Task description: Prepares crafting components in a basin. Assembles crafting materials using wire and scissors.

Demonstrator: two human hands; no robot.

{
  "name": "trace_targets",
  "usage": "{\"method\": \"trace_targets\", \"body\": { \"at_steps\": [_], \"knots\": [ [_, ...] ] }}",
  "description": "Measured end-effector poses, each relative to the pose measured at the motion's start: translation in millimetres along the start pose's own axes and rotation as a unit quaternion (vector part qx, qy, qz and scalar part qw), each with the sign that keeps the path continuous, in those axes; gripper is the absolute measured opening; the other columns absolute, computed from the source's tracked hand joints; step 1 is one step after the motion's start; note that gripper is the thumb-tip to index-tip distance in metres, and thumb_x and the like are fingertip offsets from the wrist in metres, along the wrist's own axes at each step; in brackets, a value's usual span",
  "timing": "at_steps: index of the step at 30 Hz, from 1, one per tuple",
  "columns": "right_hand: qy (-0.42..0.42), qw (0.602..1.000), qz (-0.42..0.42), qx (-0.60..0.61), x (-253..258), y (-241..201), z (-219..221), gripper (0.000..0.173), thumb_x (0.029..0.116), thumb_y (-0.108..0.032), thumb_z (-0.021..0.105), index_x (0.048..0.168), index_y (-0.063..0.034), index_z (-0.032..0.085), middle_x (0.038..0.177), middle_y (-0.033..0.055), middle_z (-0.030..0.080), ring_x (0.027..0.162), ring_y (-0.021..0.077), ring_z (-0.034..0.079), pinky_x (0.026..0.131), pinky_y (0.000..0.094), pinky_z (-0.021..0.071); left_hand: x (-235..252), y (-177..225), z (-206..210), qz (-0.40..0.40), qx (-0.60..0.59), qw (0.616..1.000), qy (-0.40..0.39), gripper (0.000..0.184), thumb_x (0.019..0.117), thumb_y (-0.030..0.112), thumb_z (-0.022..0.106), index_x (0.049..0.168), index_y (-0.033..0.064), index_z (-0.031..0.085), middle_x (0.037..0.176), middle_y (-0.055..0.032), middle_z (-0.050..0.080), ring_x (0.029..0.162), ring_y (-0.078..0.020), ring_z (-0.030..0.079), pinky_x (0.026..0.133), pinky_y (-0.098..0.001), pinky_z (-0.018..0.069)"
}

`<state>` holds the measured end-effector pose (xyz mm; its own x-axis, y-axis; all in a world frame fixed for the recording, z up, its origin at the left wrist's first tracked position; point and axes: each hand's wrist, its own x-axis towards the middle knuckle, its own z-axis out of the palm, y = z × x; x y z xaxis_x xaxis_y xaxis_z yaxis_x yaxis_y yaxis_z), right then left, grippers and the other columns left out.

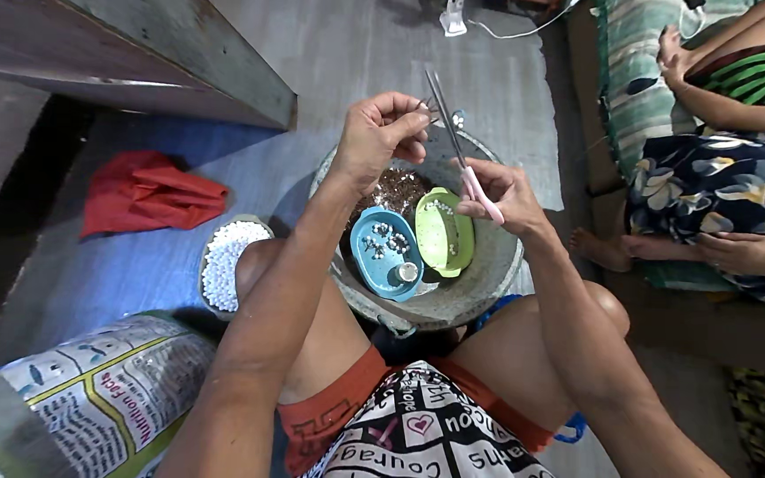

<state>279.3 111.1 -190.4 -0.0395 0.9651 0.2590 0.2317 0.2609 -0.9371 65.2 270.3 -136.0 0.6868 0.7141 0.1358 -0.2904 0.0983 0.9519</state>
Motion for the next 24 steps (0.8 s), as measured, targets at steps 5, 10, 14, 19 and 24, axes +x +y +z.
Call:
{"method": "trace_targets", "body": {
  "at_steps": [5,10,14,19,24],
  "knots": [
    [0.002,1.000,0.001,0.002,-0.5,-3.1,-2.2,0.075,0.0824,-0.030,0.087,0.142,0.0022,0.056,0.082,0.0039,0.070,0.066,0.0089,0.063,0.064,0.0273,0.0579,-0.9,4.1,-0.8,-0.021,-0.009,1.000,-0.011,0.008,0.1021,0.007,0.062,0.107,0.0021,0.064,0.084,-0.0067,0.071,0.068,-0.0163,0.070,0.059,-0.0309,0.0624],
    [-0.002,1.000,-0.007,-0.005,-0.4,-3.2,-2.0,0.073,0.0826,-0.028,0.087,0.141,0.0029,0.057,0.082,0.0038,0.070,0.067,0.0096,0.064,0.065,0.0278,0.0584,-1.0,2.4,-0.4,-0.010,-0.008,1.000,-0.013,0.008,0.1026,0.009,0.062,0.107,0.0026,0.064,0.085,-0.0077,0.072,0.067,-0.0162,0.071,0.053,-0.0282,0.0598],
    [-0.005,1.000,-0.006,-0.001,0.3,-1.8,-2.6,0.075,0.0825,-0.029,0.088,0.142,0.0033,0.056,0.082,0.0047,0.070,0.066,0.0104,0.064,0.064,0.0282,0.0586,-0.3,1.6,-0.4,-0.004,-0.005,1.000,-0.017,0.008,0.1024,0.009,0.062,0.107,0.0027,0.063,0.085,-0.0090,0.072,0.067,-0.0164,0.070,0.049,-0.0264,0.0570],
    [-0.002,1.000,0.003,-0.007,0.4,-0.7,-3.2,0.076,0.0826,-0.030,0.087,0.143,0.0031,0.055,0.081,0.0050,0.070,0.066,0.0106,0.064,0.063,0.0287,0.0587,0.0,1.4,-1.0,0.000,0.004,0.999,-0.032,0.010,0.1029,0.011,0.062,0.109,0.0035,0.064,0.085,-0.0085,0.071,0.069,-0.0161,0.070,0.049,-0.0255,0.0559],
    [-0.005,1.000,0.001,-0.010,0.9,-1.2,-2.4,0.075,0.0825,-0.028,0.087,0.143,0.0026,0.056,0.082,0.0045,0.070,0.066,0.0105,0.064,0.064,0.0282,0.0584,0.0,0.9,-1.2,0.003,0.012,1.000,-0.026,0.009,0.1026,0.009,0.062,0.109,0.0029,0.063,0.086,-0.0091,0.071,0.067,-0.0164,0.070,0.048,-0.0260,0.0558]
  ]
}}
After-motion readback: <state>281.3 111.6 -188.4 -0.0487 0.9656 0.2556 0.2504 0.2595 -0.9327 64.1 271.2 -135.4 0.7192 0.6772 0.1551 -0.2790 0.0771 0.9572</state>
